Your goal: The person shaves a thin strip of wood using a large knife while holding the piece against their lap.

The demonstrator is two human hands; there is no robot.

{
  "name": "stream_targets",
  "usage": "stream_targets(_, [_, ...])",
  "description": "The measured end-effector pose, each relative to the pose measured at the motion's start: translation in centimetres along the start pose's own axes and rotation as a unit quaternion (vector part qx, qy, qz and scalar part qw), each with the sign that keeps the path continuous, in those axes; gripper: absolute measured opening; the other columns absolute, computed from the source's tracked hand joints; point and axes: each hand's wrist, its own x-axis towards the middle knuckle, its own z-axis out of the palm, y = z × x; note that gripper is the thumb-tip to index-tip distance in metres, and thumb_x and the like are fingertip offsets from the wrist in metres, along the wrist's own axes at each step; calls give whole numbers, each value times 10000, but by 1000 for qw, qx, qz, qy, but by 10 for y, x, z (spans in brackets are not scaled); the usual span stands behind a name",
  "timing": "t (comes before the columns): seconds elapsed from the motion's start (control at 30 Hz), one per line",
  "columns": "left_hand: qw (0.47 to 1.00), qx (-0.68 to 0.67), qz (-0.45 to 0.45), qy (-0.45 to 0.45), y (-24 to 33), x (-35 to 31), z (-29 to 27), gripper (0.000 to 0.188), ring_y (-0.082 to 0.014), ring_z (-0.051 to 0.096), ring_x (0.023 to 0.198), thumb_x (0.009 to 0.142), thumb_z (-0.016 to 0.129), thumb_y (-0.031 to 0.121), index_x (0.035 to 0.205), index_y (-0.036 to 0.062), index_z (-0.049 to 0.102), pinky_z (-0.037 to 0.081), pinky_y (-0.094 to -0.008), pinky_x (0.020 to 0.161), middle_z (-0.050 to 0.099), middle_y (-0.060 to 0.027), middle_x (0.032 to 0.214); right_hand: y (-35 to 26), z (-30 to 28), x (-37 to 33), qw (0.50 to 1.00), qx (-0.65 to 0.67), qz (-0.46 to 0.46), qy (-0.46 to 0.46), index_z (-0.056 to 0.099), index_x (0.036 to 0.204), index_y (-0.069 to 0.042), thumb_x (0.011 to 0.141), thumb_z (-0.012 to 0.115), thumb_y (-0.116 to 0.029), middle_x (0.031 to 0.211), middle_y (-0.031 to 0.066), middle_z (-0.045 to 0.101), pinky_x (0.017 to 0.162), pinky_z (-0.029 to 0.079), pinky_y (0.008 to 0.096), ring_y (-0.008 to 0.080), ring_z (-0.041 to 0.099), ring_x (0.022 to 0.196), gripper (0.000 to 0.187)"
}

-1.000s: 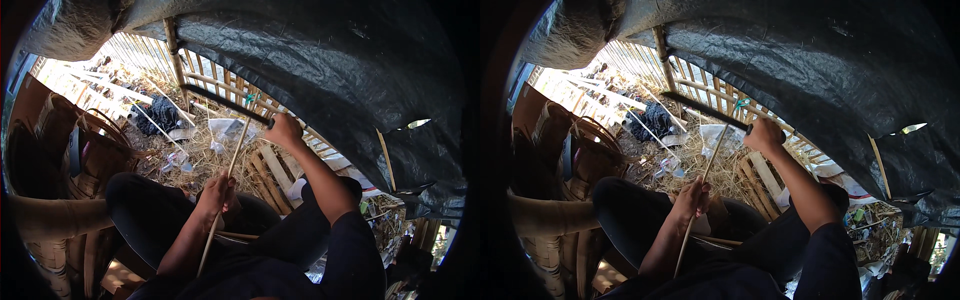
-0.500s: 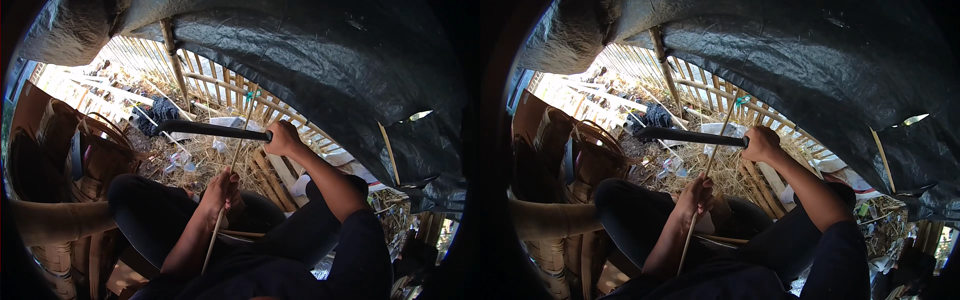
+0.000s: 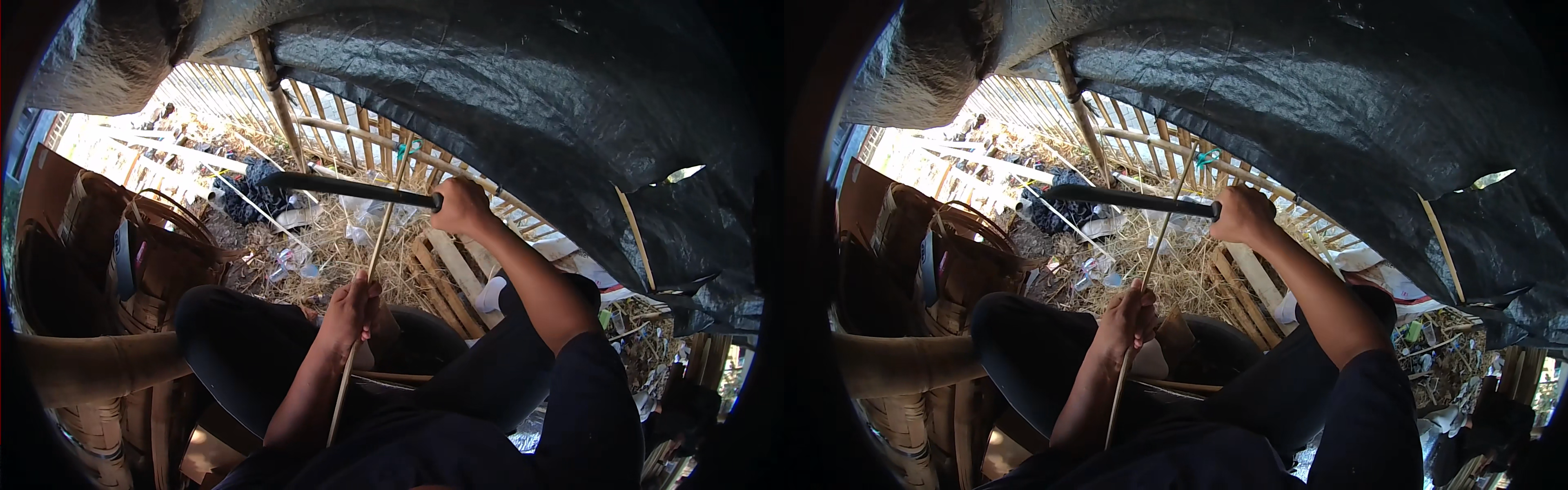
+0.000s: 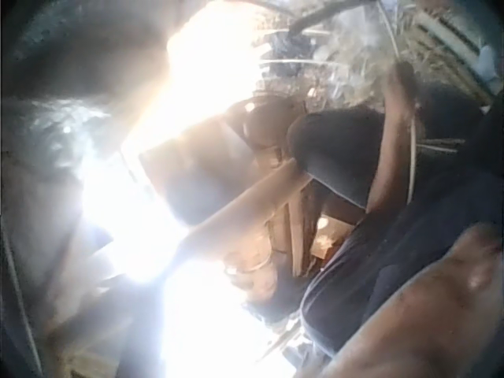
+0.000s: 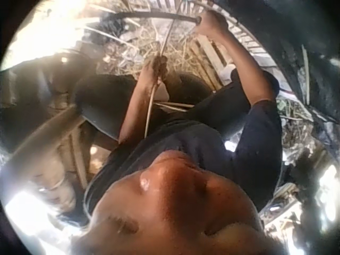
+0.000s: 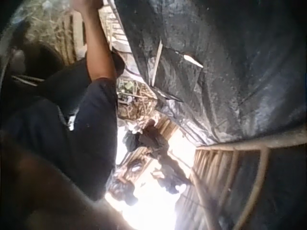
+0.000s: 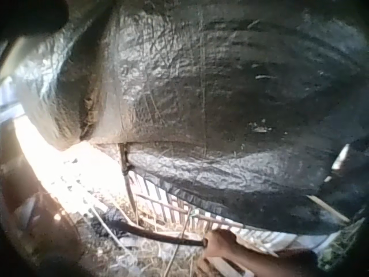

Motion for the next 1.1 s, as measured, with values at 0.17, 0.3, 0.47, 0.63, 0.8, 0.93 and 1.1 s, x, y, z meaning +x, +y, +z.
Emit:
stream_targets(0.17, [1000,-13,-17,-6,3,-2,3,450,-71,345,351,1037,353,442,796,82,474,291,-218,327,356,23,483,-14,16,-19,996,36,-79,-7,607,578,-46,588,645,-132,611,194,612,604,507,473,386,634,614,95])
stream_targets(0.3, [1000,-1,-27,-4,-1,-7,7,415,-69,268,352,1037,370,431,742,142,418,225,-233,332,312,45,475,-26,15,-23,989,-27,-143,0,625,585,-77,550,657,-154,598,162,613,611,526,453,373,646,630,90])
stream_targets(0.47, [998,-19,-30,-45,-3,-7,8,420,-70,281,350,1040,355,425,735,140,406,232,-232,325,320,35,472,18,1,0,999,8,-8,38,601,595,-21,597,643,-118,572,180,584,557,475,449,360,619,571,106])
stream_targets(0.63, [995,-78,-64,-24,-2,-4,7,417,-73,286,352,1044,341,411,735,138,404,239,-230,322,320,30,462,-24,20,-21,992,-23,-120,-16,615,590,-78,546,654,-146,625,168,627,634,514,472,370,651,651,90])
stream_targets(0.8, [994,-75,-65,-43,-3,-8,13,381,-70,241,343,1039,355,424,784,147,412,215,-223,326,292,46,454,22,-15,8,998,-29,38,42,644,641,-24,586,668,-162,661,203,628,618,509,467,375,649,657,151])
stream_targets(0.93, [990,-94,-80,-69,-2,-6,14,386,-69,267,348,1043,354,404,779,131,426,223,-222,332,306,44,453,22,-2,3,998,-21,-20,59,634,628,-38,588,652,-152,632,204,609,618,503,478,378,650,672,122])
stream_targets(1.1, [991,-89,-86,-49,2,-11,11,384,-71,245,349,1038,349,438,784,155,408,217,-225,326,283,50,465,1,8,-7,991,-53,-122,27,617,581,-97,538,660,-159,600,161,611,632,507,444,360,648,651,87])
